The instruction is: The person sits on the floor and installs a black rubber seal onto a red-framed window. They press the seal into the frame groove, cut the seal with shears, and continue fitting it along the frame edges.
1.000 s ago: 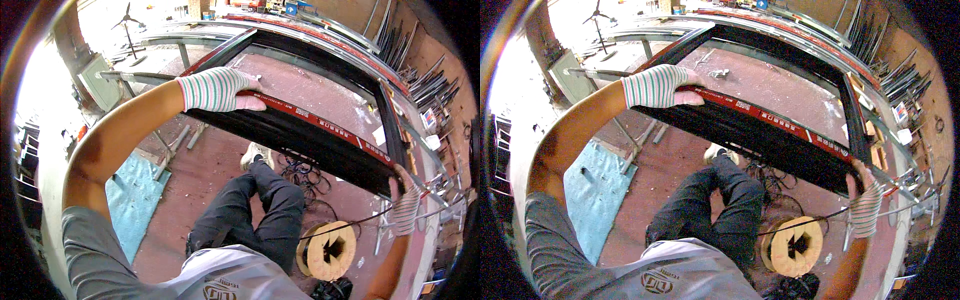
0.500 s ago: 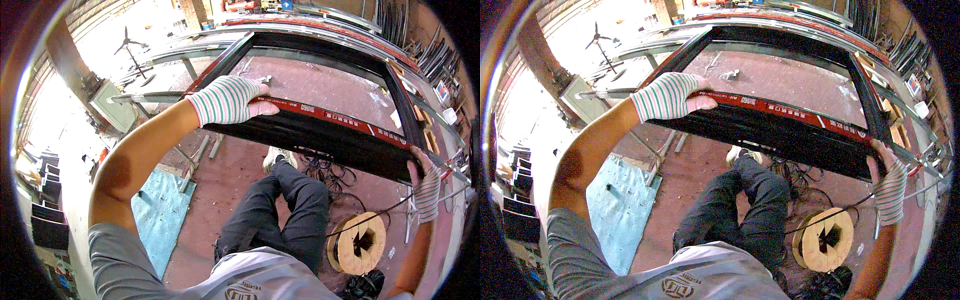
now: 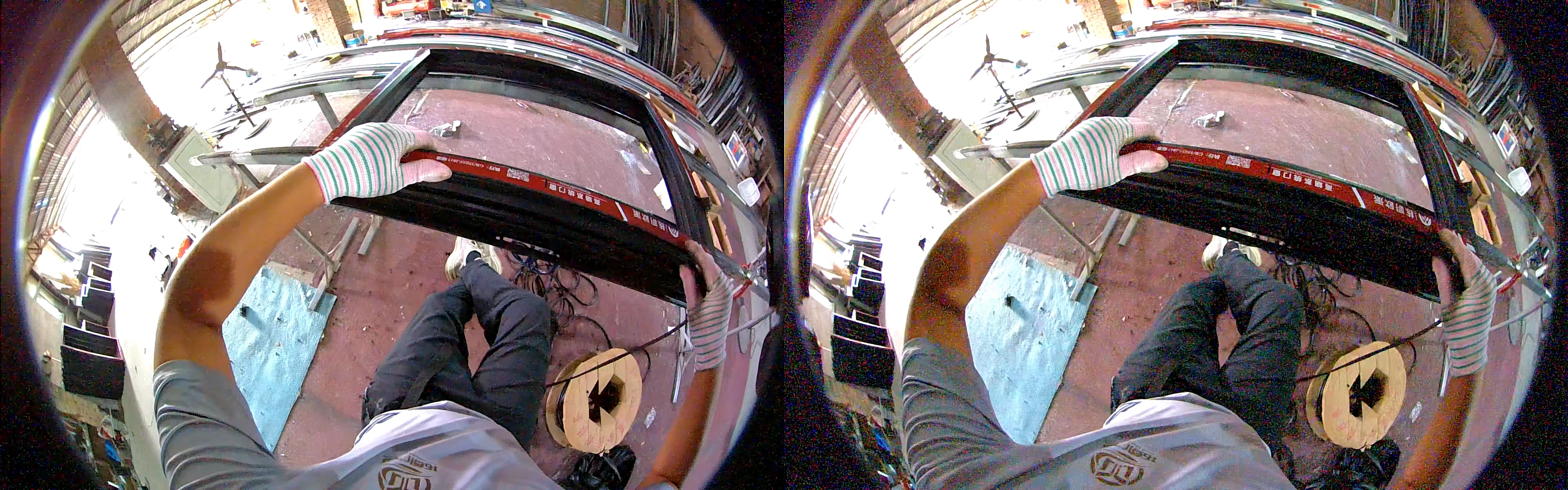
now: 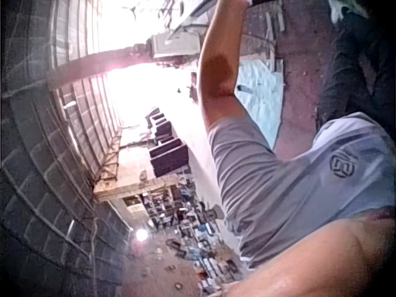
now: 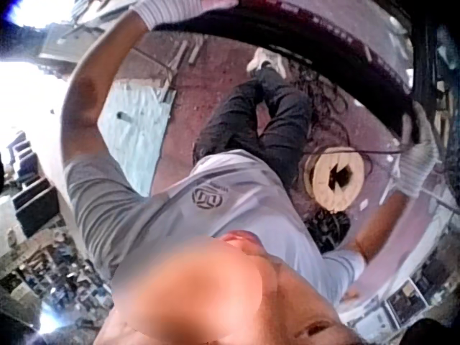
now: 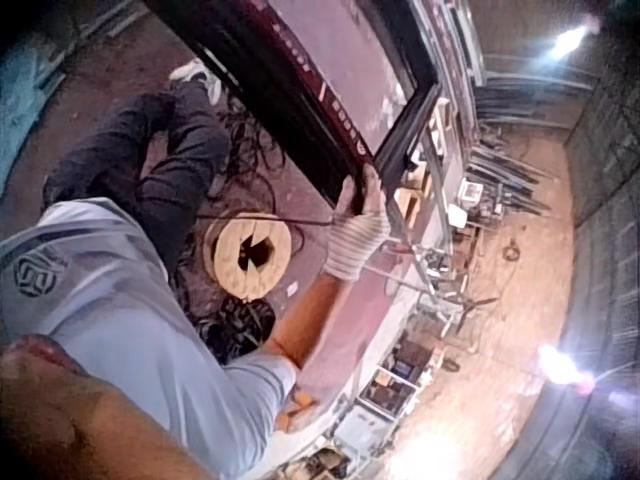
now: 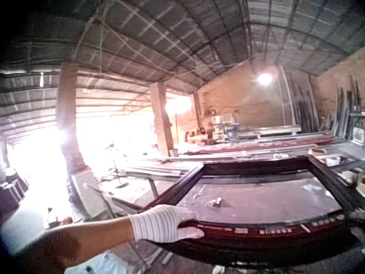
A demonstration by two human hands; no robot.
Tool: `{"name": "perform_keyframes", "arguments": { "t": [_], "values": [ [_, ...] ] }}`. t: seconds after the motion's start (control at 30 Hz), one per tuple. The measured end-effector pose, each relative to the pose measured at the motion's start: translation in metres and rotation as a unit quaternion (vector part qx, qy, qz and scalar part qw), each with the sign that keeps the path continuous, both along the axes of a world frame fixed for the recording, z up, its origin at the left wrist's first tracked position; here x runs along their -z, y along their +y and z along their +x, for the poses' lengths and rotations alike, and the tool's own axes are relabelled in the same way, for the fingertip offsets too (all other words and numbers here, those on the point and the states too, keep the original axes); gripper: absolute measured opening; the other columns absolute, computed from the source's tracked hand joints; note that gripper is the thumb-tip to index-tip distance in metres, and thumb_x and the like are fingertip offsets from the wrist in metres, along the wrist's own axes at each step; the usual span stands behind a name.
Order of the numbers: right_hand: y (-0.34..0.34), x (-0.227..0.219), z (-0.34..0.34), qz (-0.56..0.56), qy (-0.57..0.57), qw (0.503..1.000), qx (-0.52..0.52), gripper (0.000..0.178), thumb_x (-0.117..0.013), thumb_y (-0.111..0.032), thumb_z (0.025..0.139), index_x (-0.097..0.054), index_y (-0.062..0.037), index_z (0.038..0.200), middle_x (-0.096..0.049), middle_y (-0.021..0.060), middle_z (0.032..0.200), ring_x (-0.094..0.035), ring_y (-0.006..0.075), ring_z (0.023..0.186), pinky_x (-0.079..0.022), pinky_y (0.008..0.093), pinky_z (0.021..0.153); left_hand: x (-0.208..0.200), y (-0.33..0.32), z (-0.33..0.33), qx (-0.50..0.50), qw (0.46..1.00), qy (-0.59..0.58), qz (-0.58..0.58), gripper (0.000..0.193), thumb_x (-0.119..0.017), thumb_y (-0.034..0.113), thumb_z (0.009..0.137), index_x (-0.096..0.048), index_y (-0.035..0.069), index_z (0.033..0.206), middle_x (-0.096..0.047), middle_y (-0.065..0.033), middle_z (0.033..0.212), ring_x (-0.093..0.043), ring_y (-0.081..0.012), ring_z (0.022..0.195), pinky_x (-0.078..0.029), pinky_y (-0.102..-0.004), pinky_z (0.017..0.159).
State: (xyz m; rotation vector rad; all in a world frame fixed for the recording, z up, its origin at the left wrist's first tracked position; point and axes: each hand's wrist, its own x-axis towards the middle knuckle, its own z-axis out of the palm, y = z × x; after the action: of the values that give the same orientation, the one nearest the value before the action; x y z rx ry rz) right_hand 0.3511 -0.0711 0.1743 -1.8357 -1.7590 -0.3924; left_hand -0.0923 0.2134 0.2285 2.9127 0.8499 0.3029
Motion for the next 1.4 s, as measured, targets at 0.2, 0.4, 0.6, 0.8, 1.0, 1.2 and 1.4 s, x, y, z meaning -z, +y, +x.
{"name": "perform_keyframes", "arguments": {
  "t": [0.2,0.4,0.6,0.8,1.0,1.2,1.4],
  "values": [
    [0.0,0.002,0.006,0.019,-0.071,0.997,0.001,0.037,-0.067,-0.007,0.091,-0.063,-0.0035,0.128,-0.07,0.0148,0.119,-0.067,0.03,0.11,-0.049,0.0383,0.1,0.007,0.016,-0.018,0.079,0.995,-0.061,-0.016,0.047,-0.063,0.042,0.095,-0.066,0.001,0.117,-0.067,-0.0209,0.104,-0.064,-0.0376,0.105,-0.049,-0.0425,0.094],
    [0.001,0.001,0.002,0.008,-0.054,0.998,0.016,0.037,-0.066,-0.005,0.091,-0.064,-0.0026,0.127,-0.07,0.015,0.12,-0.066,0.0304,0.112,-0.049,0.0391,0.101,0.002,0.027,-0.063,0.028,0.996,0.014,0.082,0.039,-0.064,0.033,0.093,-0.067,0.005,0.119,-0.066,-0.015,0.101,-0.061,-0.0323,0.103,-0.044,-0.0433,0.097],
    [-0.003,0.004,0.006,-0.004,-0.027,0.999,0.038,0.036,-0.065,-0.004,0.092,-0.064,-0.0031,0.128,-0.068,0.0148,0.122,-0.065,0.0291,0.114,-0.048,0.0395,0.102,-0.003,0.026,-0.063,0.035,0.994,0.002,0.1,0.037,-0.068,0.032,0.09,-0.069,0.004,0.114,-0.067,-0.0151,0.099,-0.062,-0.0327,0.1,-0.046,-0.0439,0.095],
    [-0.001,0.008,0.017,-0.008,-0.042,0.999,0.015,0.038,-0.064,-0.002,0.093,-0.061,-0.0039,0.132,-0.067,0.014,0.127,-0.063,0.0273,0.117,-0.046,0.0387,0.104,0.008,0.014,-0.029,0.044,0.993,-0.016,0.111,0.04,-0.065,0.042,0.093,-0.069,0.012,0.118,-0.068,-0.0189,0.1,-0.064,-0.0365,0.1,-0.049,-0.0438,0.092],
    [0.001,0.004,0.011,0.003,-0.062,0.998,-0.014,0.04,-0.062,0.0,0.094,-0.06,-0.0042,0.134,-0.066,0.014,0.127,-0.064,0.0263,0.115,-0.047,0.0376,0.103,0.012,0.024,-0.031,0.079,0.995,-0.045,0.045,0.037,-0.064,0.036,0.095,-0.068,0.009,0.119,-0.069,-0.0164,0.11,-0.063,-0.0354,0.108,-0.048,-0.0428,0.097],
    [0.001,-0.003,0.003,-0.011,-0.052,0.999,-0.007,0.037,-0.061,-0.004,0.096,-0.06,-0.003,0.134,-0.067,0.0154,0.124,-0.065,0.0267,0.111,-0.048,0.038,0.1,0.012,0.042,-0.073,0.096,0.986,-0.061,0.118,0.034,-0.068,0.03,0.092,-0.069,0.008,0.118,-0.068,-0.0122,0.111,-0.06,-0.0333,0.116,-0.044,-0.0432,0.104],
    [0.004,-0.002,-0.003,-0.013,-0.028,0.999,-0.012,0.036,-0.06,-0.007,0.098,-0.059,-0.0004,0.133,-0.067,0.0165,0.126,-0.064,0.027,0.112,-0.048,0.0388,0.1,0.007,0.066,-0.158,-0.021,0.951,-0.113,0.287,0.038,-0.071,0.031,0.088,-0.067,0.009,0.12,-0.062,-0.0145,0.124,-0.053,-0.0334,0.124,-0.04,-0.0447,0.11]
  ]
}}
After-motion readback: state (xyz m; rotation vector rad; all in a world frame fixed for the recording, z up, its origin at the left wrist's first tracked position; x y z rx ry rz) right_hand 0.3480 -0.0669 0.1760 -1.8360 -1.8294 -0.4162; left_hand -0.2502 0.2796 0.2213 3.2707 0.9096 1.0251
